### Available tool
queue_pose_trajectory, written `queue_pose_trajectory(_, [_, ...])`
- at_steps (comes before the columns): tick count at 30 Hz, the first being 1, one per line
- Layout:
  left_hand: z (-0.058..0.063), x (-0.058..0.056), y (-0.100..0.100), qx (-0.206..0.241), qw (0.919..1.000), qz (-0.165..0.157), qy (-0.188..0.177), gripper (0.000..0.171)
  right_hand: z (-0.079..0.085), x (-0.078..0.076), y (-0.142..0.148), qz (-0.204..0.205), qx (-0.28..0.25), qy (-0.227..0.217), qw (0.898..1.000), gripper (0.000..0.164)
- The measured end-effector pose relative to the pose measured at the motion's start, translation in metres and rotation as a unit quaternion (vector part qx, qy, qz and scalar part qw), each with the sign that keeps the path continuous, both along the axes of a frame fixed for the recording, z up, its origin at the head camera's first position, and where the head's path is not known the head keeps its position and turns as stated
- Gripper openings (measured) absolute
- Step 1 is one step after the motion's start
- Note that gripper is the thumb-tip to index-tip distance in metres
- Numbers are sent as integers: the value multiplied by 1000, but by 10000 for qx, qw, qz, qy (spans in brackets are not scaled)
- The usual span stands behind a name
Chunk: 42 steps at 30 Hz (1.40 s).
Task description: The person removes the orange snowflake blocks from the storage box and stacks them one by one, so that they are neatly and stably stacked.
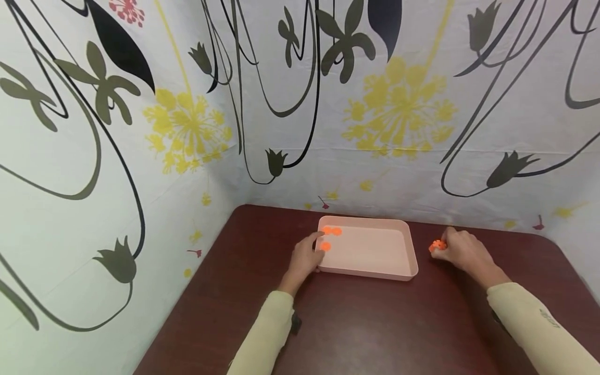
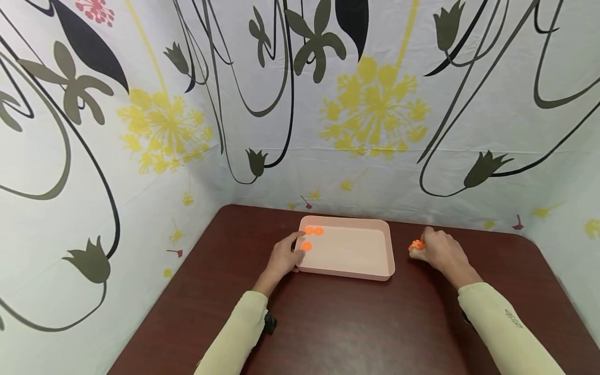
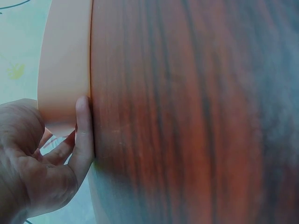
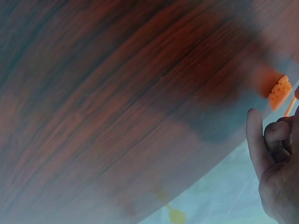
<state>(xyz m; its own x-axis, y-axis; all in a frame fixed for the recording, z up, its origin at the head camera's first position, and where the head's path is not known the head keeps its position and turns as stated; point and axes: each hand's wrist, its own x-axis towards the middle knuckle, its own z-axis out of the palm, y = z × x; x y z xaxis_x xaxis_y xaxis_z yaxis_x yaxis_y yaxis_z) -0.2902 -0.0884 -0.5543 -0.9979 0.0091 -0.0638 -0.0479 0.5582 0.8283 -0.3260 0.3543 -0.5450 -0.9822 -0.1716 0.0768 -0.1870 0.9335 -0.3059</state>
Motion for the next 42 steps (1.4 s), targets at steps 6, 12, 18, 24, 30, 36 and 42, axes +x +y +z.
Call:
queue_pose_trajectory(6, [0,1,1,49,10000,16,-10,58,-1,0,1,-9,4,-2,10000,48])
queue_pose_trajectory(12, [1,1,1,30,10000,-27,18,59,-4,1,2,-55,13,-91,9999,49])
queue_pose_trajectory(18, [1,0,2,-1,10000,-25,-35,57,-4,3,2,-92,-44,-322,9994,45])
queue_pose_trajectory(24, [0,1,2,33,10000,-10,-16,57,-3,8,4,-118,-95,-212,9997,43])
queue_pose_trajectory(30, [1,1,1,5,10000,3,59,57,3,13,4,-244,-130,35,9996,57])
queue_pose_trajectory(36, [1,0,0,58,9999,-7,114,56,8,17,-5,-138,-38,284,9995,71])
queue_pose_trajectory(42, [0,1,0,53,9999,-35,131,58,12,22,-33,-53,-310,334,9989,69])
